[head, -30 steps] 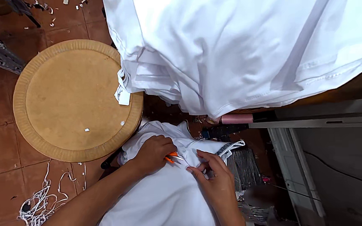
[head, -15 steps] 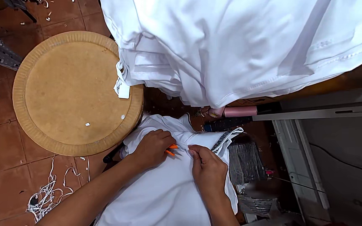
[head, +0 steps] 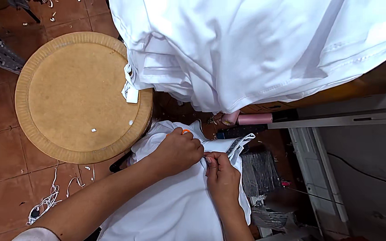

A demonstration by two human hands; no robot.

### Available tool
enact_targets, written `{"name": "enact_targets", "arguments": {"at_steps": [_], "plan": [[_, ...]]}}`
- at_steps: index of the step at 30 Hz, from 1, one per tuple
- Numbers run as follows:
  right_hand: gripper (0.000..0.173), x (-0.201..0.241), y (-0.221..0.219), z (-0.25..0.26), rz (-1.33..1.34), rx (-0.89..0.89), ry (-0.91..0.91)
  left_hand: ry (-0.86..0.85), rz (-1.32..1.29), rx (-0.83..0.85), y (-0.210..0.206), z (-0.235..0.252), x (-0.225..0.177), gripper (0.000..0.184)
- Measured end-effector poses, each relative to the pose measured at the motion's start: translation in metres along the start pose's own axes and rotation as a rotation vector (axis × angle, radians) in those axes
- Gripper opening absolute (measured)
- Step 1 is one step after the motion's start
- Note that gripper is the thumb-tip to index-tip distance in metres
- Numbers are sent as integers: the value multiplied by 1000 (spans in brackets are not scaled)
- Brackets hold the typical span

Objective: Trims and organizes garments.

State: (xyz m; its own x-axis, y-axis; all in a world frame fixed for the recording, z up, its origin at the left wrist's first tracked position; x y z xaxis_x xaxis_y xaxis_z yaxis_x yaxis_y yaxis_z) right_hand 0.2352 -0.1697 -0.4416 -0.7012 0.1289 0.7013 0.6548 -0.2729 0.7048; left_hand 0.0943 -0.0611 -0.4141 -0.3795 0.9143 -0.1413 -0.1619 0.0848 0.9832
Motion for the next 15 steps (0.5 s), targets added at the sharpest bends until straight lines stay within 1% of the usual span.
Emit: {"name": "enact_targets", "arguments": {"at_steps": [1, 2, 3, 5, 6, 7, 8, 9, 10, 11, 12, 13, 14, 15], "plan": [[23, 0, 0, -1, 30, -48, 15, 14, -18, -16, -3, 0, 1, 13], [21, 1, 3, -2, 81, -141, 48, 58, -47, -57, -7, -1, 3, 14], [20, 0, 8, -4, 161, -270, 101, 136, -92, -126, -11, -3, 7, 15], [14, -3, 26, -3, 296, -546, 237, 337, -217, -298, -16, -8, 17, 24], [13, -6, 35, -2, 320, -621, 292, 411, -303, -363, -17, -11, 19, 29], [12, -10, 41, -3, 338, -629, 308, 437, -401, -397, -17, -14, 18, 31], [13, -15, 44, -4, 360, -549, 272, 417, -524, -376, -16, -15, 13, 27], [15, -21, 46, -6, 375, -394, 209, 358, -650, -283, -18, -14, 7, 20], [22, -27, 46, -6, 357, -239, 145, 301, -734, -132, -21, -11, 3, 17], [27, -34, 46, -6, 297, -120, 48, 291, -753, 7, -24, -6, 3, 20], [28, -43, 47, -4, 234, -27, -108, 342, -735, 129, -27, 0, 9, 30], [30, -54, 47, -3, 215, 59, -301, 428, -706, 267, -32, 5, 18, 42], [36, -68, 44, -5, 234, 104, -480, 531, -674, 397, -42, 7, 27, 52], [43, -84, 38, -10, 282, 109, -621, 632, -666, 489, -56, 5, 34, 56]]}}
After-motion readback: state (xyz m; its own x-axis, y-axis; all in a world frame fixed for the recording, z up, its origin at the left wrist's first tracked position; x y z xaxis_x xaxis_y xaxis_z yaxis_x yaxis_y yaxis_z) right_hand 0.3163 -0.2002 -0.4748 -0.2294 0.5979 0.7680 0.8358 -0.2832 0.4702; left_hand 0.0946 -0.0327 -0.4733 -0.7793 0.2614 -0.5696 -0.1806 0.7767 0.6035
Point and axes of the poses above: each hand's wrist, its own z-axis towards the middle knuckle, its own y-axis out of the back of the hand, x = y × z, the point moved 2 cm from there along z, towards the middle knuckle, and after that the axes turned 11 degrees about z, right-handed, at the moved point
